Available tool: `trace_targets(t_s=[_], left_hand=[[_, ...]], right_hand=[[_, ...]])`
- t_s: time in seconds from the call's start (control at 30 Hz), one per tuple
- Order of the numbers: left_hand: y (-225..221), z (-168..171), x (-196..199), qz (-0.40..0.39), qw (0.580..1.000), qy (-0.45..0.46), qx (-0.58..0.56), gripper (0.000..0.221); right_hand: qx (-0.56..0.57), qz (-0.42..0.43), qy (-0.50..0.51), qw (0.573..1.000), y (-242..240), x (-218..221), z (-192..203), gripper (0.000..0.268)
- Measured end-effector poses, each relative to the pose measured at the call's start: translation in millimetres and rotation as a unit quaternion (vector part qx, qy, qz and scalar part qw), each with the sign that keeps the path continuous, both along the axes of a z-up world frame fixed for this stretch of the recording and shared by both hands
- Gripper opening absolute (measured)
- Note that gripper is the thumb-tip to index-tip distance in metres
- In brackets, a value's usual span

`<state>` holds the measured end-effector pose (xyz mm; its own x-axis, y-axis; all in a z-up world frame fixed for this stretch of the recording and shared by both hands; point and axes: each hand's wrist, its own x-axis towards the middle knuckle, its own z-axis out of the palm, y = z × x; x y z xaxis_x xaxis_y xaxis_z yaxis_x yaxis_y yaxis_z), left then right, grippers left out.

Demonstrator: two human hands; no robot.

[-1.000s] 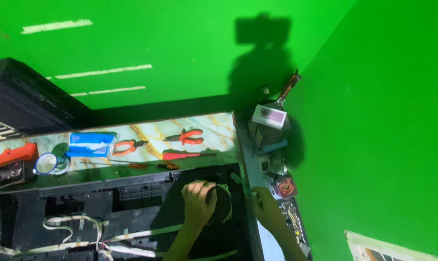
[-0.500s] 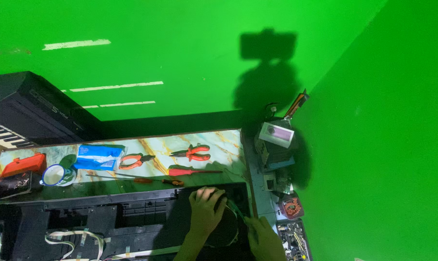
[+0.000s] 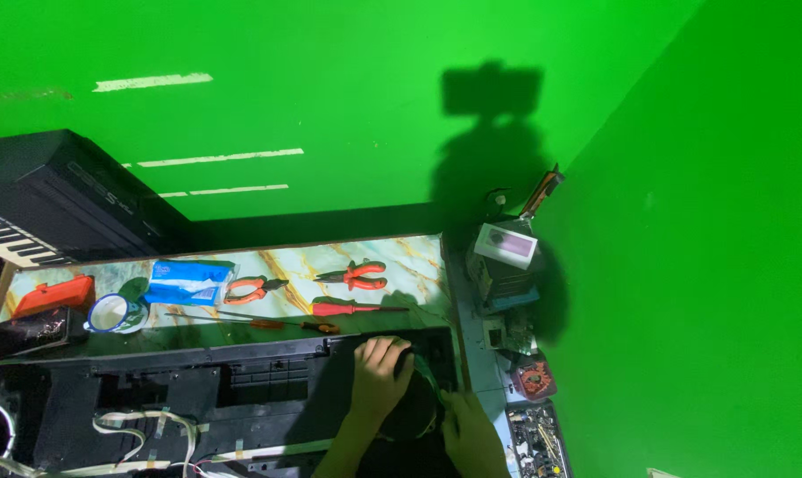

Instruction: The person manipulates internal components of a keyboard amplifier on a workbench, checking and adjusting a speaker and connecting wires inside the chassis by hand.

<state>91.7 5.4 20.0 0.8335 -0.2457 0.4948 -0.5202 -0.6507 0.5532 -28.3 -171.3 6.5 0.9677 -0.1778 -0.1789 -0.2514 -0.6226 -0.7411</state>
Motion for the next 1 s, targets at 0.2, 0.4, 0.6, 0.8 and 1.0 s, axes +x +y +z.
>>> trace_targets(t_s=[0.2,0.4,0.6,0.8,1.0], left_hand=[[1,9,-3,0.011,0.999,-0.044,-0.012,0.019],[7,7,-32,0.001,1.0,-0.025,-0.007,0.021],[26,-7,-94,-0.022,0.999,0.021,0.018,0.034],[46,-7,-123,-0.044,0.998,0.048,0.003,0.032],[60,-6,-145,-0.049,0.995,0.091,-0.013,0.028]], right_hand=[[-0.048,-0.02,-0.016,0.999,-10,-7,3,0.04],[-0.027,0.03,-0.114,0.993,3,-13,1,0.033],[-0.04,0.016,0.005,0.999,-2,-65,2,0.039],[-0.033,0.081,0.005,0.996,-33,-84,11,0.033],[-0.041,0.048,-0.066,0.996,-33,-83,11,0.031]])
